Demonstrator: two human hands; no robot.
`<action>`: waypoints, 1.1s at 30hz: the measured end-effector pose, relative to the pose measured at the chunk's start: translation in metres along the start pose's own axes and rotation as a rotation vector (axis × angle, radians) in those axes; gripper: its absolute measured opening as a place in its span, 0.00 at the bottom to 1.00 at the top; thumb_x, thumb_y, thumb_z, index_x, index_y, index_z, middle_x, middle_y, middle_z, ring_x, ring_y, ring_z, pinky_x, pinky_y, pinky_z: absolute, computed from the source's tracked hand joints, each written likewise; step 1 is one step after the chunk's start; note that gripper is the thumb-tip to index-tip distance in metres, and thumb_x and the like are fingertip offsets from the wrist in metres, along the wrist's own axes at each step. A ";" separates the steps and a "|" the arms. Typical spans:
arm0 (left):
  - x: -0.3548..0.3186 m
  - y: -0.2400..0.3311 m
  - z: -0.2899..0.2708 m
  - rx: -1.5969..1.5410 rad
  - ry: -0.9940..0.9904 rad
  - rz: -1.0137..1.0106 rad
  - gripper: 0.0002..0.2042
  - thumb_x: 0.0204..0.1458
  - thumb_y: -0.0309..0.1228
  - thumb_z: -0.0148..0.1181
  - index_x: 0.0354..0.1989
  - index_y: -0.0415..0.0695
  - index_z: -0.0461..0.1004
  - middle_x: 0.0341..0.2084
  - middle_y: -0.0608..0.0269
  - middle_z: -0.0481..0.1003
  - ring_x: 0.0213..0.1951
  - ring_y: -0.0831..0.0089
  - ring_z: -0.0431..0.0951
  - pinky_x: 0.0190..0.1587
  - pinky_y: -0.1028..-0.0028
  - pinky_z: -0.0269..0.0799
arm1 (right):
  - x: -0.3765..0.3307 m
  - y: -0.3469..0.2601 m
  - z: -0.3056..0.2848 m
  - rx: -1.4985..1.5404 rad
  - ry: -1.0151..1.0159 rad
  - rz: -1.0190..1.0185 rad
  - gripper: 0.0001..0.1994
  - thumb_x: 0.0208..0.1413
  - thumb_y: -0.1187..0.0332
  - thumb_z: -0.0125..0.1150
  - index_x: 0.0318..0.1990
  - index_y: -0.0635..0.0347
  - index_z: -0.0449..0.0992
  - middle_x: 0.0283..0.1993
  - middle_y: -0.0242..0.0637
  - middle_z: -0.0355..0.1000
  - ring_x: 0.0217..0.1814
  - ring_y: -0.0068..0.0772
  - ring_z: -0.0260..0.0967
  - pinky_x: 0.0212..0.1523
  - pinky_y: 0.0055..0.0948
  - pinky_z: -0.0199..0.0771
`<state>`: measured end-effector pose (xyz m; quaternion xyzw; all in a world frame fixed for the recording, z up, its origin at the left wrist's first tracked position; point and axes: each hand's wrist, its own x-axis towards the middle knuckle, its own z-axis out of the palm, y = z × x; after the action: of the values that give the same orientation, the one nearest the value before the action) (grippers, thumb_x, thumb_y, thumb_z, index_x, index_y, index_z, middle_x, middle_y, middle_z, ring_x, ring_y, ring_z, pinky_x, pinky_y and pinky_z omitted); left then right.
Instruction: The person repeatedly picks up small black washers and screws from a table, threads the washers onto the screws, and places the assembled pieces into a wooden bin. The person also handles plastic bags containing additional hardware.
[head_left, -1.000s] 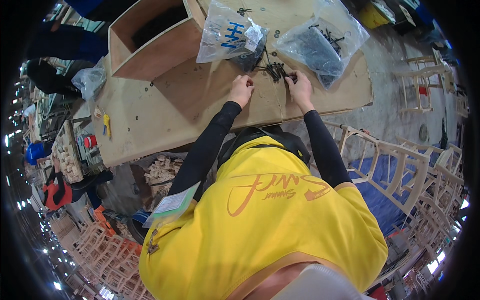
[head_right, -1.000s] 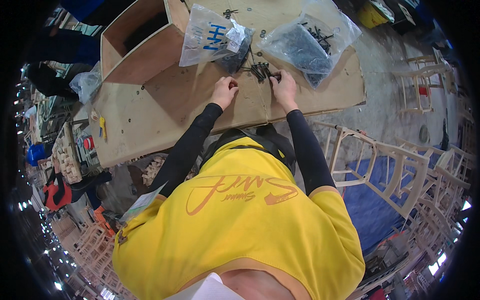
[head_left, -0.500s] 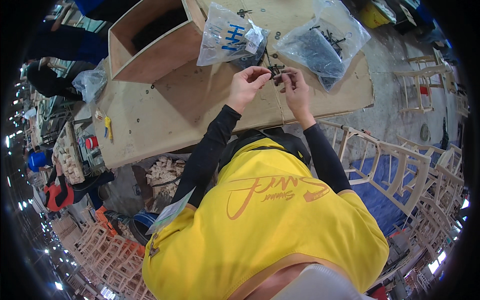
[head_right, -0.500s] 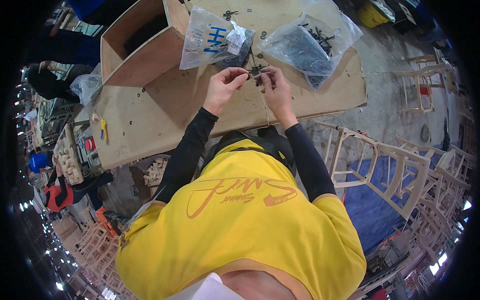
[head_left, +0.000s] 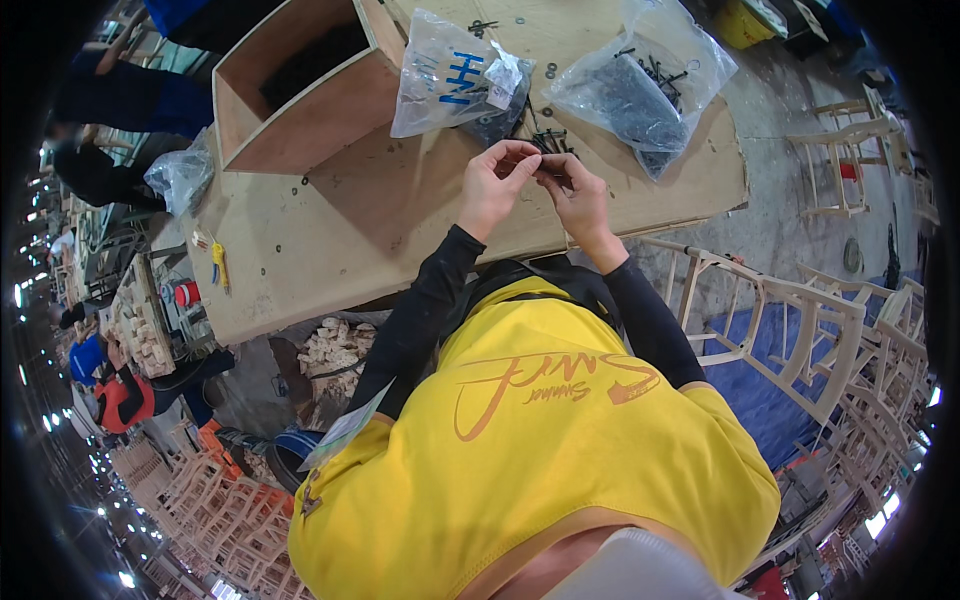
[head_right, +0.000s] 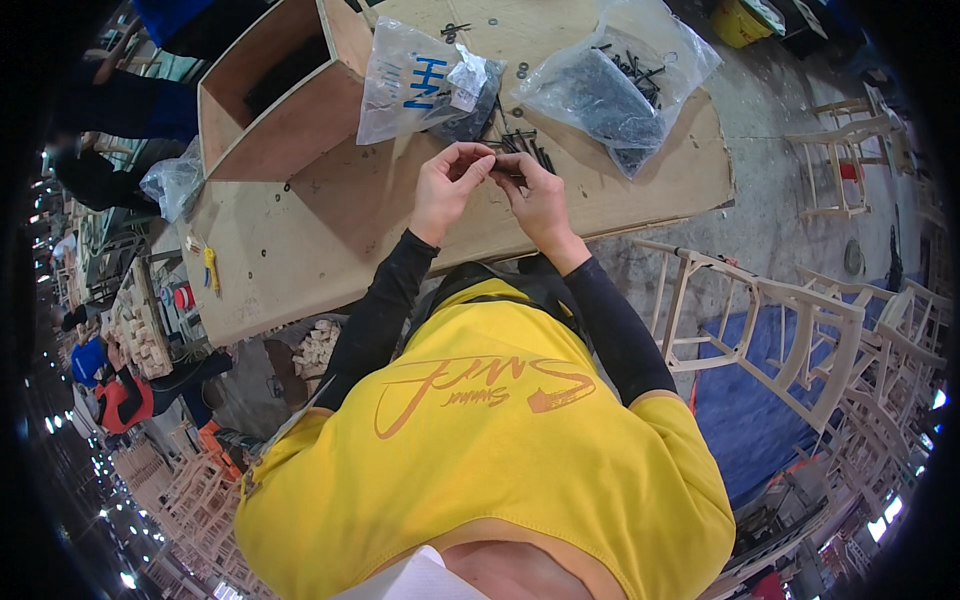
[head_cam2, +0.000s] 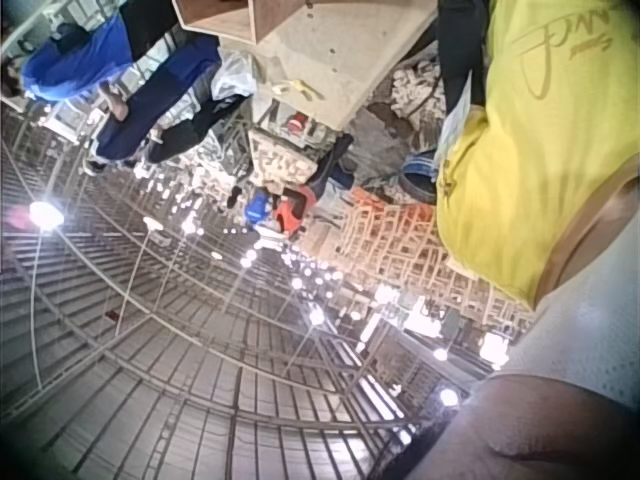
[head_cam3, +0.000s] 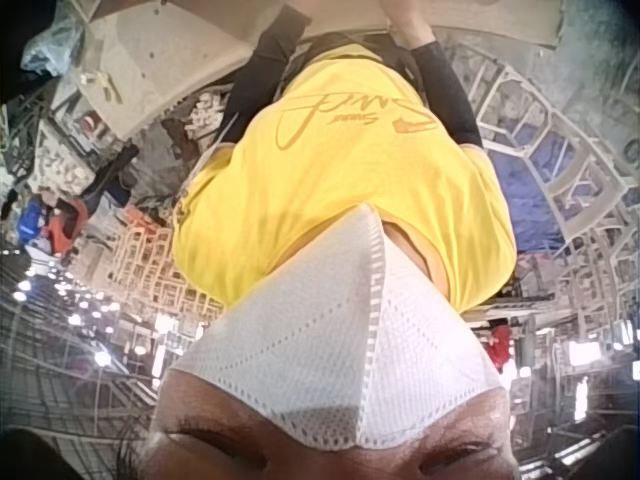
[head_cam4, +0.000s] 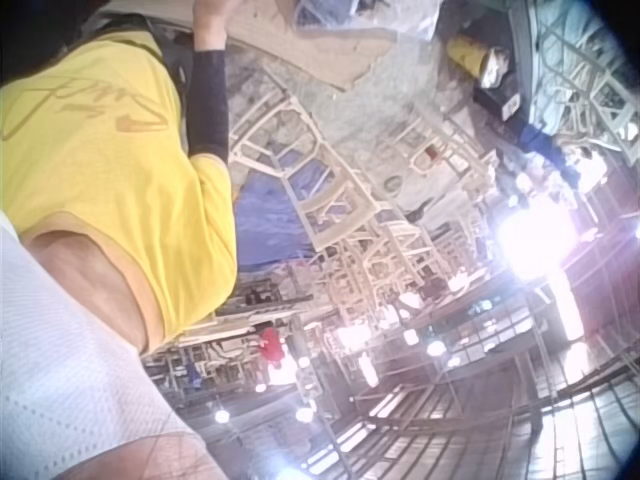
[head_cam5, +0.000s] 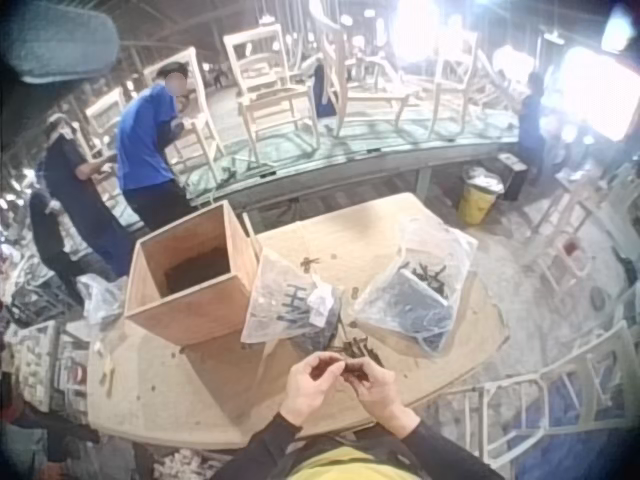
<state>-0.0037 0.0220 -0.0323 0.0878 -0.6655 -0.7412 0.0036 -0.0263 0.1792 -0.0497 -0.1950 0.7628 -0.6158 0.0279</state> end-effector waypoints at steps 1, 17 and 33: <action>-0.001 0.000 0.001 0.043 0.037 0.025 0.06 0.55 0.27 0.63 0.39 0.41 0.78 0.31 0.69 0.78 0.32 0.83 0.75 0.37 0.81 0.71 | 0.000 0.000 0.000 0.018 0.009 -0.008 0.13 0.55 0.81 0.61 0.48 0.66 0.73 0.40 0.42 0.78 0.43 0.29 0.78 0.42 0.26 0.78; 0.030 0.095 -0.072 0.653 0.334 0.475 0.08 0.53 0.30 0.66 0.39 0.42 0.81 0.32 0.67 0.79 0.32 0.83 0.74 0.35 0.80 0.70 | -0.002 0.027 -0.021 -0.369 0.071 0.083 0.23 0.50 0.69 0.67 0.56 0.53 0.71 0.51 0.46 0.72 0.53 0.46 0.71 0.48 0.38 0.73; 0.020 0.010 -0.031 0.597 0.115 0.254 0.08 0.52 0.27 0.61 0.39 0.40 0.80 0.29 0.60 0.77 0.28 0.74 0.77 0.33 0.75 0.72 | -0.009 0.109 -0.038 -0.513 0.148 0.306 0.10 0.48 0.67 0.67 0.37 0.58 0.76 0.36 0.37 0.71 0.42 0.40 0.70 0.43 0.38 0.71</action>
<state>-0.0200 -0.0122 -0.0274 0.0428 -0.8578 -0.5007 0.1076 -0.0575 0.2349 -0.1455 -0.0331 0.9139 -0.4042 0.0144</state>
